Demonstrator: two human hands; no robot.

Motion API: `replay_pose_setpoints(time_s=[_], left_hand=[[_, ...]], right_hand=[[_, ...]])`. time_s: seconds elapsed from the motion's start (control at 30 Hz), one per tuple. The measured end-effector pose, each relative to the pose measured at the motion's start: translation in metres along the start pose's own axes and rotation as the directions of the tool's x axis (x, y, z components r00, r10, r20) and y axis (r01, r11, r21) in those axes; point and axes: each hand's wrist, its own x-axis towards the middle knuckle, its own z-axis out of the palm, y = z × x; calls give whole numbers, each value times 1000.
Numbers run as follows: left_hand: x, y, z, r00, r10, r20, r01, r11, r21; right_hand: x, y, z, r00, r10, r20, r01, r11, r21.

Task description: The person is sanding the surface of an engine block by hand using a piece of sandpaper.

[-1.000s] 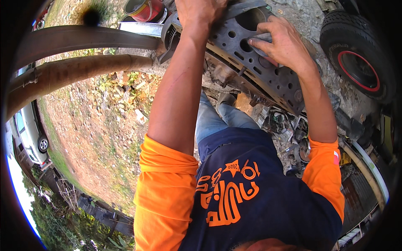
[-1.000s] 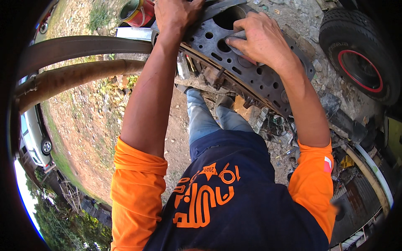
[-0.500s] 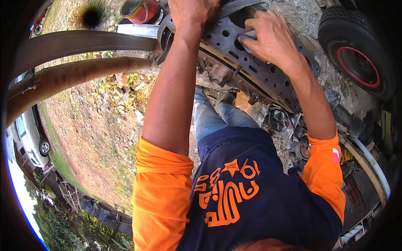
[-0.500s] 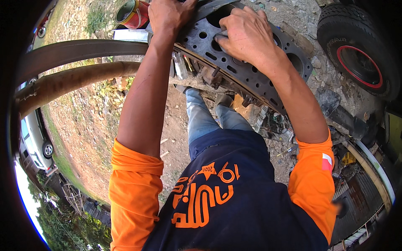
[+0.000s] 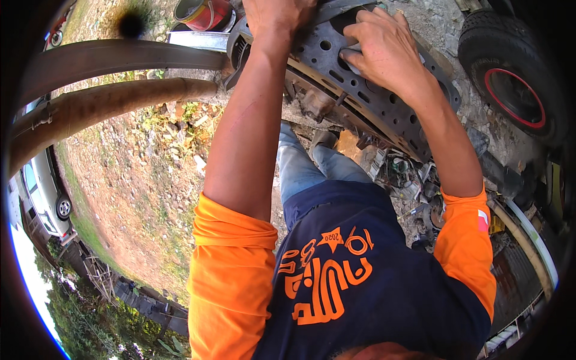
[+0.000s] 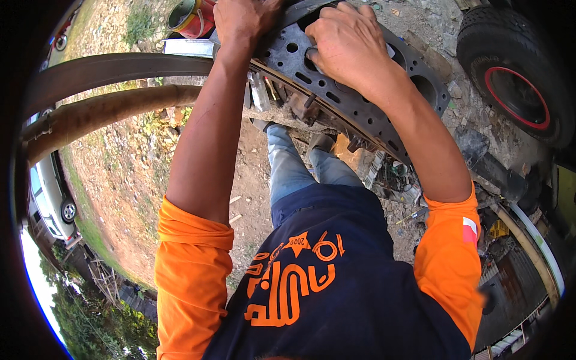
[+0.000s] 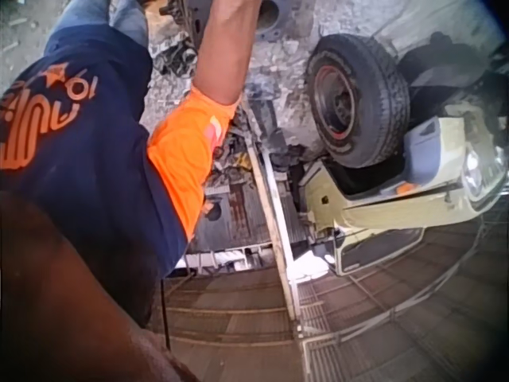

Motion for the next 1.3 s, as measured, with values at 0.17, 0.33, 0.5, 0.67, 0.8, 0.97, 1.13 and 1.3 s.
replay_pose_setpoints(time_s=[0.17,0.33,0.5,0.67,0.8,0.97,1.13,1.3], left_hand=[[-3,-2,2,997,48,-59,-44,997,69],[-4,-10,5,992,90,-84,-80,990,113],[-1,0,2,1000,21,-11,-20,999,49],[-5,-1,2,997,62,-46,-59,995,78],[-1,-2,3,997,40,-59,-35,996,86],[-2,-3,2,998,52,-37,-50,997,57],[-6,-3,2,996,62,-65,-57,996,73],[-4,1,2,998,30,-47,-27,997,68]], right_hand=[[1,15,0,999,23,35,-25,999,43],[5,1,-3,997,-37,68,33,998,55],[8,4,-10,982,83,171,-91,995,38],[8,13,-7,979,88,182,-102,993,66],[12,-2,-6,989,47,139,-51,998,26],[8,2,-17,964,145,222,-142,989,-29],[5,-2,-3,995,70,68,-70,997,6],[3,-1,-3,992,112,61,-115,992,49]])
